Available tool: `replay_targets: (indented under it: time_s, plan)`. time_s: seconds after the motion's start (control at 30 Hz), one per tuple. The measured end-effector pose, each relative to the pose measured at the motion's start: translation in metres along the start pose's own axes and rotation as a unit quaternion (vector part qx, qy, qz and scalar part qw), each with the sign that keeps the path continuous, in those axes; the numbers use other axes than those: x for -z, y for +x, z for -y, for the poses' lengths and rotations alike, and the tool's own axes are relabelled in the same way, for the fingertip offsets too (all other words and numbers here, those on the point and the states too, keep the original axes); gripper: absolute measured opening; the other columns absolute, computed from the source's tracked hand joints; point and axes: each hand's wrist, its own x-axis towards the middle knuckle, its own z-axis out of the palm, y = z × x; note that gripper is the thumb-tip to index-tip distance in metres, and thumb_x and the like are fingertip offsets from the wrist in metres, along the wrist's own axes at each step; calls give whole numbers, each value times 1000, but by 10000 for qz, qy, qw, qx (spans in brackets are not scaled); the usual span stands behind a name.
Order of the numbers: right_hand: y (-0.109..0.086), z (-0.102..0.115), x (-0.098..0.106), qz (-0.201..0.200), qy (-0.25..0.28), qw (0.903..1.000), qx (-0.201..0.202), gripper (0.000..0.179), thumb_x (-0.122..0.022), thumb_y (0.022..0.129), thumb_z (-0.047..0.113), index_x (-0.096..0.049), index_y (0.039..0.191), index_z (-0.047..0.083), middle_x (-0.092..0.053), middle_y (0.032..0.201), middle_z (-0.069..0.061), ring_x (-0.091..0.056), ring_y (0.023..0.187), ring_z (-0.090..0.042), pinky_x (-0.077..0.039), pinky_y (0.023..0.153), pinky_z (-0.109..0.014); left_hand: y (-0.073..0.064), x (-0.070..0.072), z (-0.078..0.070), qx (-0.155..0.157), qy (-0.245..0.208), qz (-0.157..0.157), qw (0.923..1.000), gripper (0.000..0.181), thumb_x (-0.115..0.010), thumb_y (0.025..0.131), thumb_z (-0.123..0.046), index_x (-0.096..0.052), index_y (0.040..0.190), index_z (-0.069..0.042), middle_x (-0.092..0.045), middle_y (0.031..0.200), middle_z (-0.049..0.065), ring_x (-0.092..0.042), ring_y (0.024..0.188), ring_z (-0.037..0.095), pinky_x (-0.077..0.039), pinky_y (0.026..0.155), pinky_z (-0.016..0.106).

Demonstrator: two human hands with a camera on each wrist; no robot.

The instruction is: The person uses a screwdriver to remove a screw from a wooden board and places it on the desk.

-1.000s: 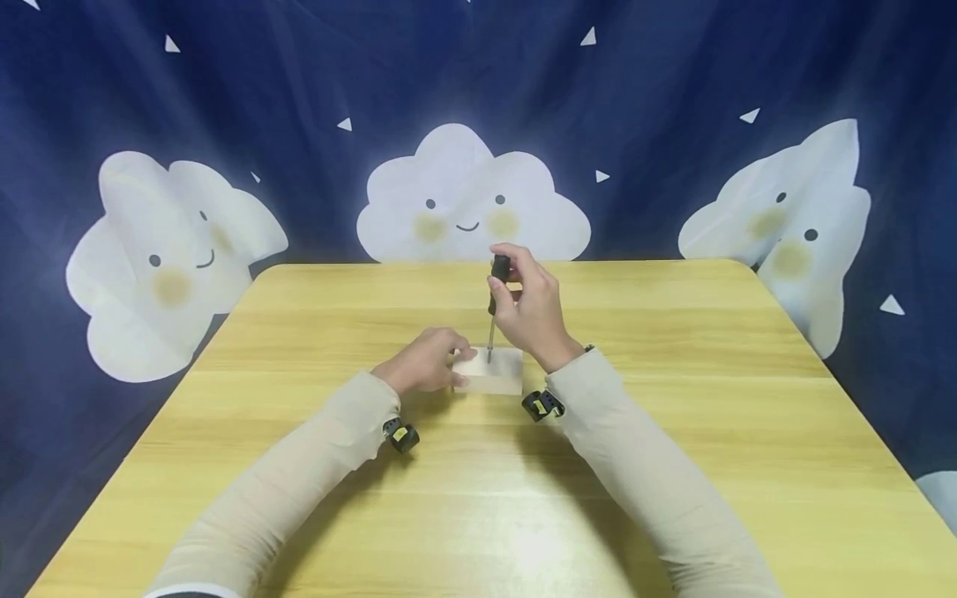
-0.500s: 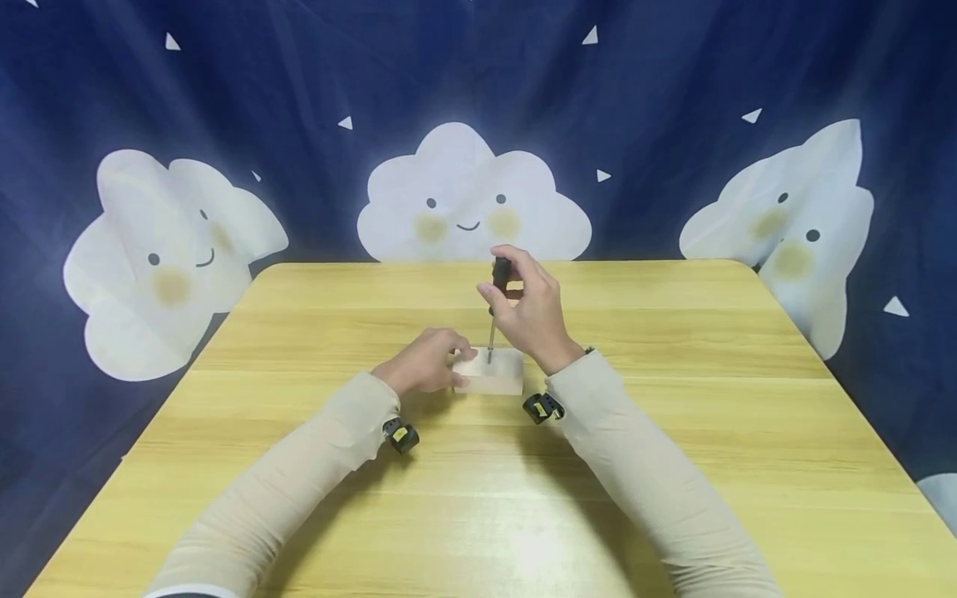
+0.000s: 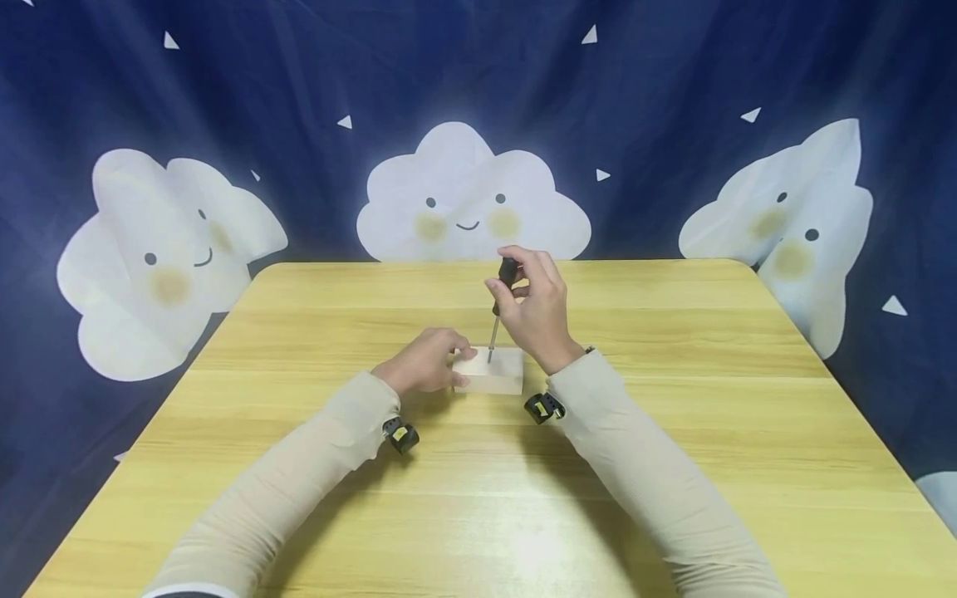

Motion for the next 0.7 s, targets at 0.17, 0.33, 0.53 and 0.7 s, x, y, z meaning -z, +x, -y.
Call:
replay_targets:
  time_s: [0.17,0.33,0.53,0.7]
  plan:
    - [0,0,-2,-61,35,9999,96,39,-73,82,-5,-58,118,-3,-58,96,-19,-61,79,-27,-56,58,-27,0,1,0,-11,8,0,10000,43,-82,78,-14,-68,119,-9,-64,124,7,-54,116,22,-43,103,35]
    - [-1,-1,-3,-38,184,9998,117,44,-71,84,-6,-53,123,-2,-64,102,-19,-65,77,-27,-57,55,-33,0,0,1,25,15,19,10000,44,-82,79,-15,-68,120,-9,-63,124,7,-54,116,21,-43,102,34]
    - [0,0,-3,69,314,9994,123,39,-67,86,-5,-55,123,-2,-66,107,-18,-67,83,-27,-58,59,-32,0,1,1,16,-3,22,10000,43,-82,79,-15,-68,119,-9,-63,124,7,-55,114,21,-44,101,35]
    - [-1,2,-5,-54,245,9997,1,48,-80,78,2,-57,120,-3,-57,97,-20,-63,78,-27,-57,57,-29,1,1,0,-13,37,44,10000,41,-82,79,-15,-68,118,-9,-64,124,6,-54,119,23,-42,104,35]
